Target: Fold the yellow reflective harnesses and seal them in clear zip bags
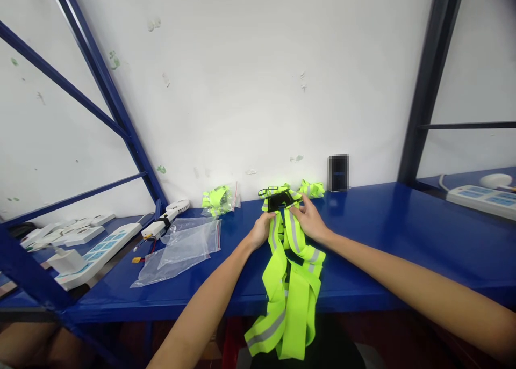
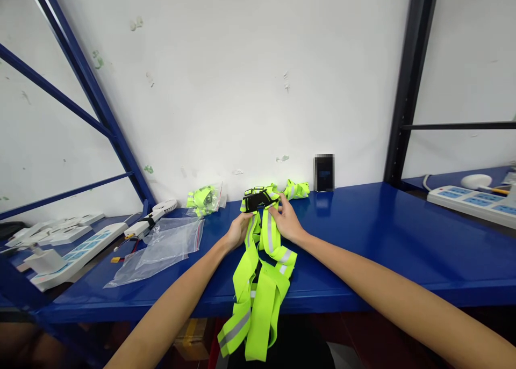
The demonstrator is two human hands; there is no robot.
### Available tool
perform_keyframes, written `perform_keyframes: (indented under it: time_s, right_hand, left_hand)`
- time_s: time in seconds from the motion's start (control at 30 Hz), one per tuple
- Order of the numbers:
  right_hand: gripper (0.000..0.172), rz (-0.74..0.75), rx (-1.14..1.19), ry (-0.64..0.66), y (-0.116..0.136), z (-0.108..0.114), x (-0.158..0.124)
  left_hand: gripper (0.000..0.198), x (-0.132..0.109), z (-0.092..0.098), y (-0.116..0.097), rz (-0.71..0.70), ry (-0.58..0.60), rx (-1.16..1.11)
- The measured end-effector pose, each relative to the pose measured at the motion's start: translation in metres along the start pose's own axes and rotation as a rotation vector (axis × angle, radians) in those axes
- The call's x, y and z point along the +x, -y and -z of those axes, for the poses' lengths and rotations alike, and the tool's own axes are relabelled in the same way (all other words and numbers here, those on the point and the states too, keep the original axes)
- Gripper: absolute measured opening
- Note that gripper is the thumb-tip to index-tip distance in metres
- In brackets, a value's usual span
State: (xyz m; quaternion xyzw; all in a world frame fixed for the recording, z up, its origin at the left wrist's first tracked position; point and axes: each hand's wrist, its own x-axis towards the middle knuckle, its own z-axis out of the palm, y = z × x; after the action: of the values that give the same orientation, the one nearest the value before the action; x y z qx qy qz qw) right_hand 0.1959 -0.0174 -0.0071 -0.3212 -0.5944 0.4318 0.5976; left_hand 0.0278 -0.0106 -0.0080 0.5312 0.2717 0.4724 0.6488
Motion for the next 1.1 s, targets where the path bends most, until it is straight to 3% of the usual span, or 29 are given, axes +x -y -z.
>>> perform_keyframes:
  time_s: [0.13,0.27,0.4,0.7,0.93,1.1]
  right_hand:
    - [0.06,0.061,-0.093,0.005,-0.001,0.002,0.002]
    - [0.061,0.039,-0.093,0.009,-0.002,0.001,0.003]
    - [0.056,0.072,-0.128,-0.032,-0.005,0.0,0.001]
    - [0.031,0.292,-0.402,-0.144,-0.007,0.006,0.004]
    - [0.03,0.29,-0.49,-0.047,-0.002,0.001,0.001]
    - [0.041,0.191,-0.382,-0.061,-0.012,-0.012,0.005]
  left_hand:
    - [0.069,-0.008,-0.006,-0.01,0.063,0.189,-0.123]
    - [0.085,-0.009,-0.003,-0.014,0.213,0.25,-0.15]
    - [0.08,-0.007,0.002,-0.015,0.257,0.247,-0.161]
    - [0.064,-0.006,0.008,-0.019,0.174,0.219,-0.215]
    - [0.068,-0.01,0.005,-0.019,0.329,0.171,-0.144]
    - [0.047,-0.006,0.003,-0.015,0.176,0.108,-0.227]
